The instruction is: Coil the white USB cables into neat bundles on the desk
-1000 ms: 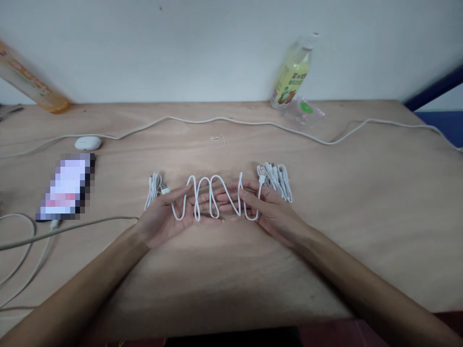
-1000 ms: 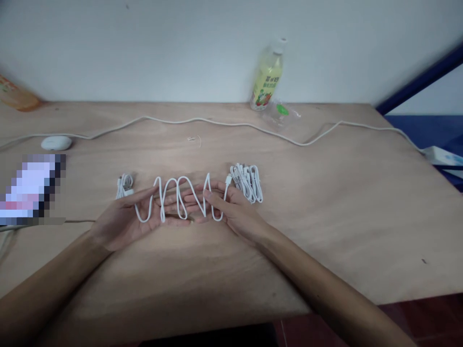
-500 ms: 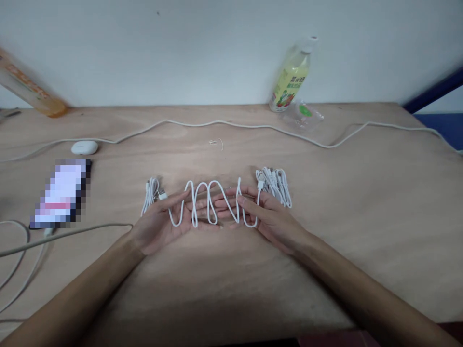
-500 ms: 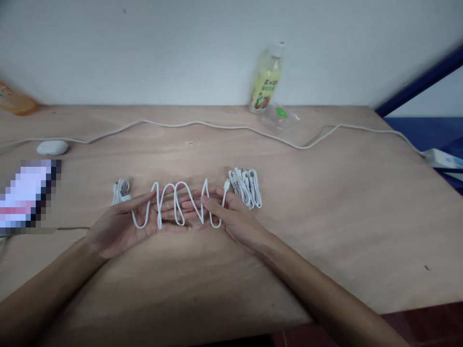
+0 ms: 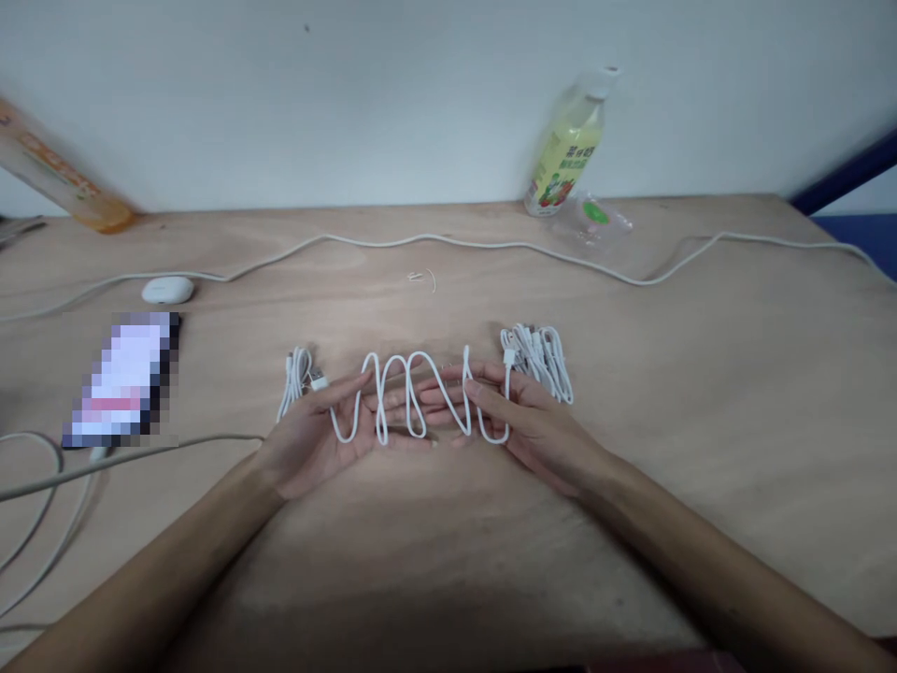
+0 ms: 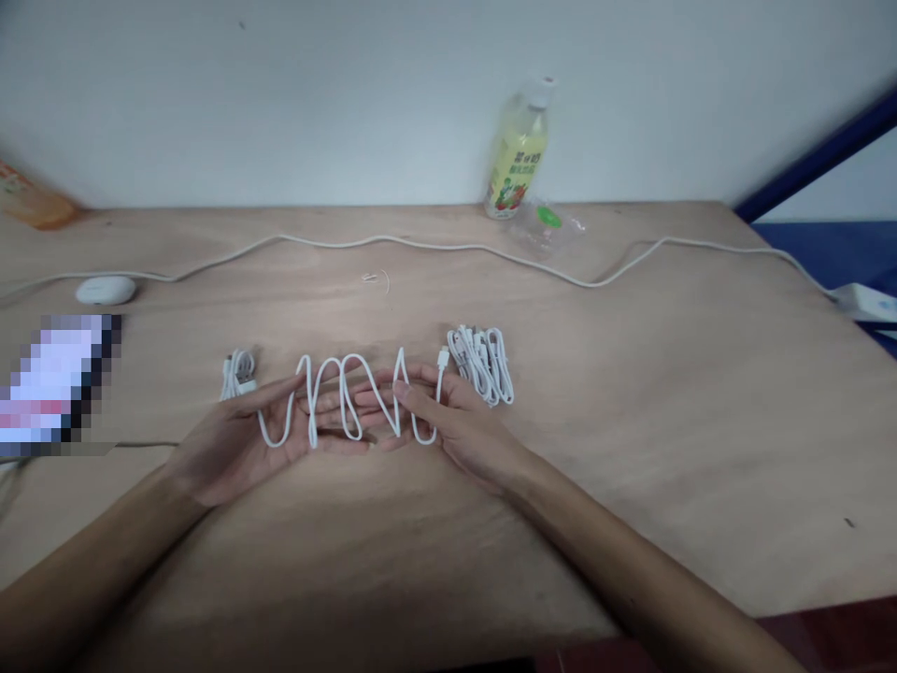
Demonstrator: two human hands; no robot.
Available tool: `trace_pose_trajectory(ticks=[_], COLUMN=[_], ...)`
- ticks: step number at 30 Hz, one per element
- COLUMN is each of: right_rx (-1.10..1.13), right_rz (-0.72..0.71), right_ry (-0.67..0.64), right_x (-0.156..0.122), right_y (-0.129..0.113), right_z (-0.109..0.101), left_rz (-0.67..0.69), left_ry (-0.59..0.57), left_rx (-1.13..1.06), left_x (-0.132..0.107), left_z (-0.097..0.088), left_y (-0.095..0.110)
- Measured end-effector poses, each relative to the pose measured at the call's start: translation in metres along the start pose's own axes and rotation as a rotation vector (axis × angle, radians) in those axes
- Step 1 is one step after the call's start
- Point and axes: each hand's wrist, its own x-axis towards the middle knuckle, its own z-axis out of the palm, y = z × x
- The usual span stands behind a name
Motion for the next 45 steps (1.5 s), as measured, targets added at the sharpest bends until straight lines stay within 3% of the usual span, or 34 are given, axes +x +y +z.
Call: trace_pose_trajectory(ticks=[10, 23, 28, 45], right_rx=[0.0, -0.009, 0.038, 0.108], right_rz=[-0.013, -0.024, -0.05, -0.016], right_ry=[0.004, 0.039, 0.054, 0.06], right_x=[0.0008, 0.0014, 0.0018, 0.0022], right_y=[-0.0002, 0.0007, 0.0007, 0.0031], right_z=[0.0018, 0.0001, 0.0016, -0.0017], left_rz=[-0.01, -0.006, 0.013, 0.05], left_ry=[0.011, -0.07, -0.026, -0.034], left_rx=[-0.012, -0.005, -0.009, 0.046], left_x=[-0.0004, -0.0006, -0.0004, -0.0019], left_z=[0.0014, -0.0038, -0.0046, -0.0014], left_y=[0.0014, 0.001, 0.0006, -0.0012])
